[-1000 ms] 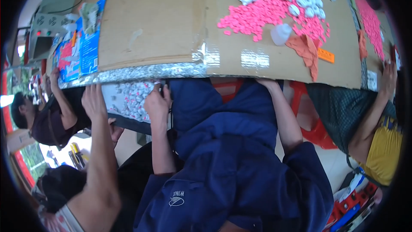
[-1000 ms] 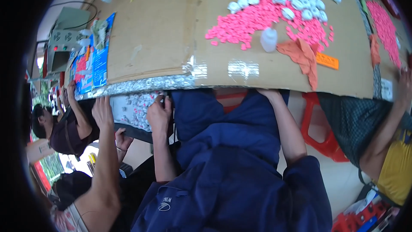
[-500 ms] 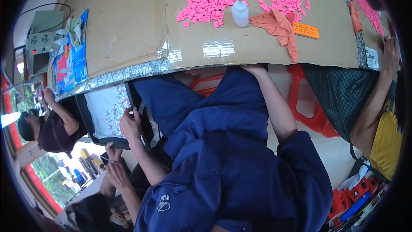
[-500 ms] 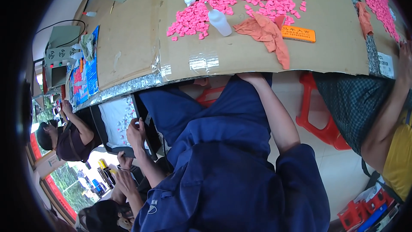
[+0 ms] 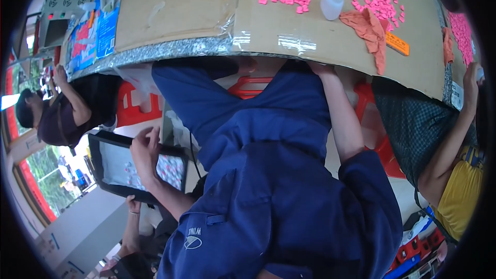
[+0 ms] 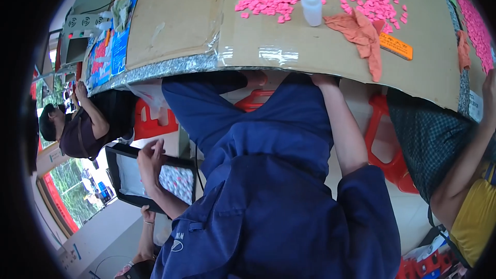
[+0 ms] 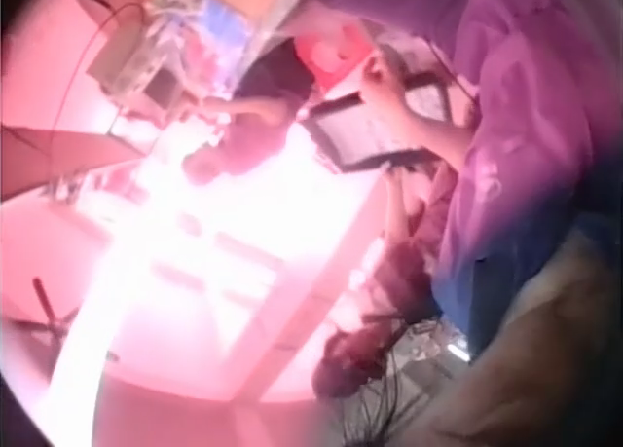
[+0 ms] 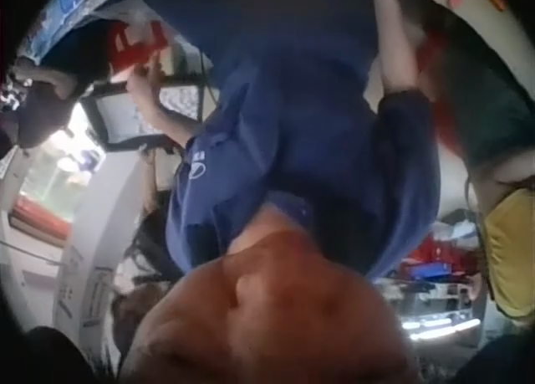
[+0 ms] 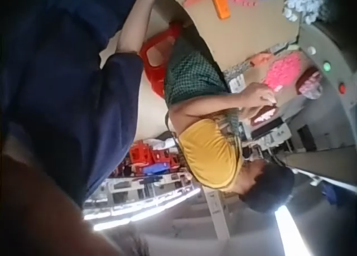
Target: Applying glue to small white plastic components and assembling them at a factory workbench.
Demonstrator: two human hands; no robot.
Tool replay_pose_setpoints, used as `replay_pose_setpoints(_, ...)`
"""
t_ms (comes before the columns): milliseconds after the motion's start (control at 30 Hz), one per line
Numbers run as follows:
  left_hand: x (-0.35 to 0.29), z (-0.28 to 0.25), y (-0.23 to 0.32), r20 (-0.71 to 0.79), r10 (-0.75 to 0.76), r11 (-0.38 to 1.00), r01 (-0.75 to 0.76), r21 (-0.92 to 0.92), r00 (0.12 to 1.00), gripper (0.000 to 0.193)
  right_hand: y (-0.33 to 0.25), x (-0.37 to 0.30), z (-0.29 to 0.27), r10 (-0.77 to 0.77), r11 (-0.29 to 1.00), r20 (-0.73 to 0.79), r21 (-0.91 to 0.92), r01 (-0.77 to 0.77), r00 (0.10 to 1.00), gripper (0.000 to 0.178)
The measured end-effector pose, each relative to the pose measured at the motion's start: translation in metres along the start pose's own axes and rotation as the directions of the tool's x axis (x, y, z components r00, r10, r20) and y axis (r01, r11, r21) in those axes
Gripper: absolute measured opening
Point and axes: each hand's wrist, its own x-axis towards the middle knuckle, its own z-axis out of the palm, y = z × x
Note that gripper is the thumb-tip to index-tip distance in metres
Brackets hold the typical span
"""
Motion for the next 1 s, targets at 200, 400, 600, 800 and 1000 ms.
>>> replay_pose_setpoints(200,0.004,0.007,0.051,0.013,0.25,0.968,-0.25,0.006,0.968,0.041,-0.048,0.0,-0.03,0.198,0.34,0.327,0.861,-0.378,0.924,0.017)
replay_pose_setpoints(400,0.013,0.016,0.067,0.096,0.416,0.909,-0.413,-0.052,0.904,0.042,-0.083,-0.008,-0.071,0.381,0.469,0.371,0.712,-0.523,0.847,0.018)
replay_pose_setpoints(600,0.01,0.017,0.084,0.142,0.48,0.877,-0.476,-0.063,0.866,0.042,-0.086,-0.015,-0.081,0.457,0.435,0.338,0.722,-0.538,0.823,0.016)
replay_pose_setpoints(800,0.002,0.019,0.086,0.179,0.494,0.869,-0.489,-0.074,0.851,0.04,-0.1,-0.024,-0.079,0.511,0.471,0.306,0.682,-0.56,0.803,0.016)
replay_pose_setpoints(1000,-0.005,0.027,0.087,0.262,0.613,0.789,-0.596,-0.151,0.745,0.038,-0.112,-0.033,-0.084,0.346,0.505,0.336,0.72,-0.476,0.876,0.025)
